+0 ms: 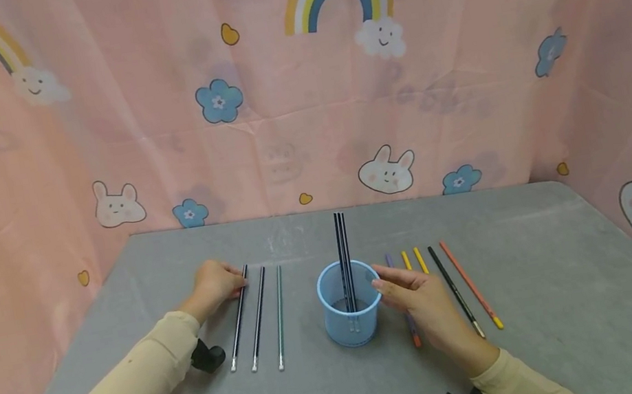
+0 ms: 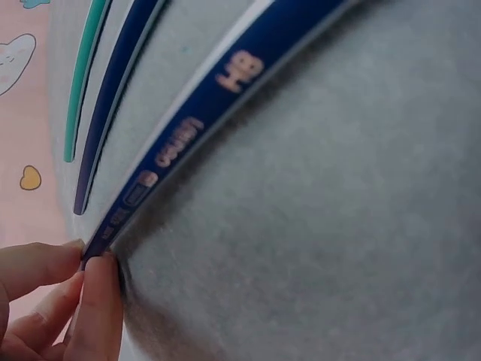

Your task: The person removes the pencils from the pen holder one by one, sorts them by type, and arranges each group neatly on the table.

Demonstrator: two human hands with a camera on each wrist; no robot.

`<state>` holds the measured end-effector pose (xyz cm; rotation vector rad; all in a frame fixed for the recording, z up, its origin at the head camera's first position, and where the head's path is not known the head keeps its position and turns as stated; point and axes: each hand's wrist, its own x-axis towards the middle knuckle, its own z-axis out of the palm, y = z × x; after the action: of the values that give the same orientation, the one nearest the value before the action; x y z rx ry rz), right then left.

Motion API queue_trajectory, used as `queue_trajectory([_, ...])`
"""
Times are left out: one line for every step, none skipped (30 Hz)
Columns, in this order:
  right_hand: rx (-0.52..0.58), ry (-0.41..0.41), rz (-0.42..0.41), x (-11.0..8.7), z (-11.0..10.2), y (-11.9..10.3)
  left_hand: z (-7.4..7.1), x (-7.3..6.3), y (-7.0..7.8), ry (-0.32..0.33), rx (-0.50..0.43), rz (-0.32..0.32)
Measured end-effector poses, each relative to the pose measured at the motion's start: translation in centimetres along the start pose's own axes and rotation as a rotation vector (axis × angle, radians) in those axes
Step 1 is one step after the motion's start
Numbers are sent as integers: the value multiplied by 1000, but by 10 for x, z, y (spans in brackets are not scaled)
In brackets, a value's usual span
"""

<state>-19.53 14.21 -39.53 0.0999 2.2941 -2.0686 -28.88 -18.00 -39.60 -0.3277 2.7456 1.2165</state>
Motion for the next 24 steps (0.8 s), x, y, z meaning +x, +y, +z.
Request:
queue_trajectory([-2,1,1,0,0,0,0,0,0,2,3,3])
queue_trajectory([-2,2,3,-1,0,0,1,0,0,3,7,4])
queue_trajectory([-2,3,4,-1,1,0,1,-1,0,4,9,3])
queue_trajectory([-2,3,6,-1,1,0,2,-1,-1,4,8,1])
queue_trajectory([-2,3,8,-1,1,-1,2,-1,-1,5,8,1])
queue_trajectory([0,3,10,-1,1,-1,3,-1,-1,7,11,0])
queue_trajectory([1,3,13,-1,1,-1,3,-1,-1,8,12,1])
queue_trajectory([1,3,14,-2,1,-1,4,-1,-2,9,14,0])
queue_trajectory([1,4,17,-1,1,0,4,-1,-2,9,14,3])
queue_trajectory([0,5,18,-1,1,0,5,-1,-2,11,15,4])
queue_trajectory([-1,4,20,-1,1,0,5,-1,-3,11,17,3])
queue_trajectory([-3,4,23,0,1,0,5,-1,-3,11,18,2])
queue_trajectory([-2,2,26,0,1,0,5,-1,-3,10,21,3])
queue_trajectory([-2,2,28,1,1,1,5,0,-4,11,25,5])
queue_trajectory([0,-1,31,1,2,1,4,0,-4,12,31,10])
queue_trajectory([0,-3,33,1,2,1,4,0,-4,19,40,19])
queue_trajectory([1,-4,34,1,2,1,3,-1,-4,29,52,37])
queue_trajectory([1,-4,34,1,2,1,2,-1,-4,45,72,61])
queue_trajectory([2,-3,31,1,2,1,2,-1,-3,62,91,87])
queue_trajectory([1,-3,28,1,2,1,1,-2,-2,80,112,110])
queue_trajectory([1,-3,25,1,2,0,0,-4,0,97,127,130])
queue_trajectory([0,-1,22,1,2,0,0,-5,3,114,139,147])
queue_trajectory([-1,1,18,1,2,0,0,-8,7,126,143,158])
queue_trajectory([0,2,15,0,1,-1,0,-10,12,131,135,164])
